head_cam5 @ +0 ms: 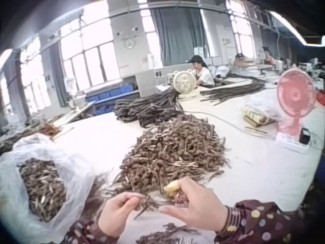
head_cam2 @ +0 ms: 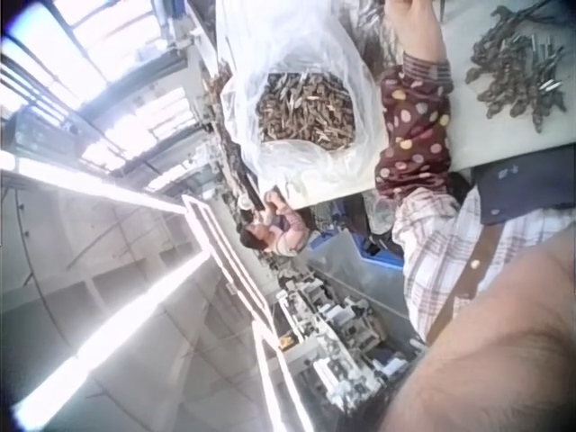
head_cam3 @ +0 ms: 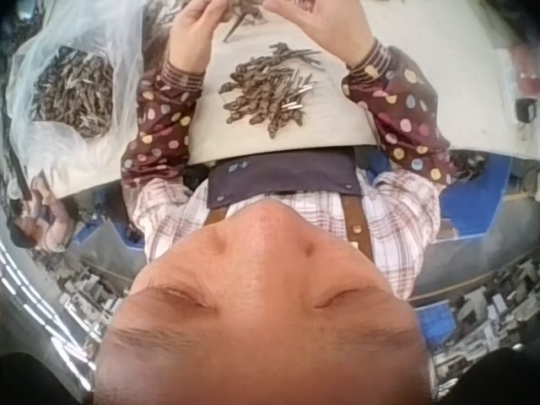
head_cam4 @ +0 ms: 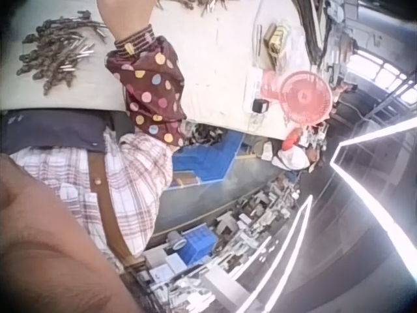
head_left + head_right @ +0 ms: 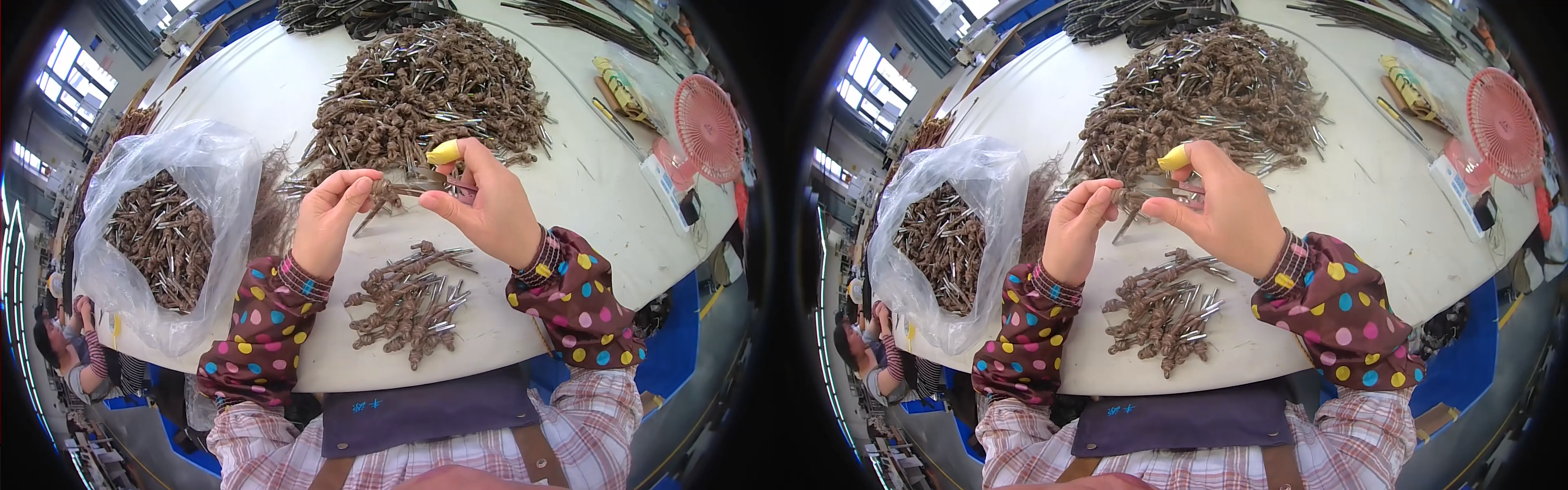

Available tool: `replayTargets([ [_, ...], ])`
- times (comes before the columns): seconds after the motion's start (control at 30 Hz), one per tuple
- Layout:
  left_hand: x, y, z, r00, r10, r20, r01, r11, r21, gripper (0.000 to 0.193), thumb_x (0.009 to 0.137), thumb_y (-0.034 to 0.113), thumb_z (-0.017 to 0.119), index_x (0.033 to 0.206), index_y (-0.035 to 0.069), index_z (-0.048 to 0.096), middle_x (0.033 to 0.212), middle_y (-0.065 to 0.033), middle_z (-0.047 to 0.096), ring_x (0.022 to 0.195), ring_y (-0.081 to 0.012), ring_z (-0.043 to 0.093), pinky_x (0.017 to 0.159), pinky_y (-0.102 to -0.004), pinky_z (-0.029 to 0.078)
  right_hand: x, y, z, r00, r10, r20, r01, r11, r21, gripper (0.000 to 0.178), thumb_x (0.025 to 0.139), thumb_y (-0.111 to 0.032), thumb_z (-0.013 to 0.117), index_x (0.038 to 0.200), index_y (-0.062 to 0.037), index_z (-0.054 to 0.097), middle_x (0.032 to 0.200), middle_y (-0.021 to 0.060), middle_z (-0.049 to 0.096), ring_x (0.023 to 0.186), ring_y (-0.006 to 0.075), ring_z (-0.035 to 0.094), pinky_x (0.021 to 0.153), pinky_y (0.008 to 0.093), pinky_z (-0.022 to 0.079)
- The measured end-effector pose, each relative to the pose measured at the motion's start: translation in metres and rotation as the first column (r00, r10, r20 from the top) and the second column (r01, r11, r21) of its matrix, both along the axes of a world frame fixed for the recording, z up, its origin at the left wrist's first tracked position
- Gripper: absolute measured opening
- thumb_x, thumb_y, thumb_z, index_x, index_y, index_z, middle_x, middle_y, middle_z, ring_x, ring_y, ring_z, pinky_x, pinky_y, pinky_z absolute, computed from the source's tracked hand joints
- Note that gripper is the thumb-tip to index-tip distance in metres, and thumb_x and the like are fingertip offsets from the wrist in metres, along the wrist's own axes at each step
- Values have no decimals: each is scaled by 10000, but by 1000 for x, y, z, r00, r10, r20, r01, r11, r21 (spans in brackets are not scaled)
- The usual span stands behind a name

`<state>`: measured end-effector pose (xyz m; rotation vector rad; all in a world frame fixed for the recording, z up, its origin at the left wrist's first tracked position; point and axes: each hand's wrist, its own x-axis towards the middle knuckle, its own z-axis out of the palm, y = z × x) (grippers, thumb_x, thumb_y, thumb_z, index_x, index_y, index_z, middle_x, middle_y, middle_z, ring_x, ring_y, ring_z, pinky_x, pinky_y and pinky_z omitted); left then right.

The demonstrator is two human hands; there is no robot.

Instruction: Assembling leather or fiber tassels onto metal keychain hardware using a small nipper or pliers.

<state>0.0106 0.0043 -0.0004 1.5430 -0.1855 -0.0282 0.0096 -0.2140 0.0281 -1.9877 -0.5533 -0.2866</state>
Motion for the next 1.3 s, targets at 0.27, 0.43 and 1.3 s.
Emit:
replayTargets([
  [0.27, 5, 0, -10, 990, 26, -139, -54, 977, -205, 252, 939, 215, 562, 1100, 31, 625, 774, 40, 557, 725, -45, 486, 699, -187, 401, 0, -3, -36, 996, 39, 81, -9, 941, -339, 319, 793, -295, 718, 882, -14, 596, 812, 101, 597, 714, 229, 627, 639, 305, 501],
  [0.43, 0, -2, -8, 992, 20, -126, -50, 970, -239, 258, 942, 216, 559, 1101, 23, 621, 777, 41, 555, 724, -45, 480, 698, -192, 398, 21, 10, -40, 998, 56, -23, -60, 974, -219, 376, 792, -369, 690, 872, -13, 595, 815, 120, 610, 742, 279, 623, 660, 354, 489],
  [1.3, -3, -2, -16, 992, -45, -120, 29, 990, -135, 226, 931, 198, 575, 1056, 21, 638, 823, 37, 578, 769, -53, 500, 736, -196, 416, 25, -14, -34, 985, 67, -160, -30, 974, 223, 360, 774, -274, 735, 964, -4, 590, 806, 62, 617, 659, 112, 544, 623, 251, 454],
])
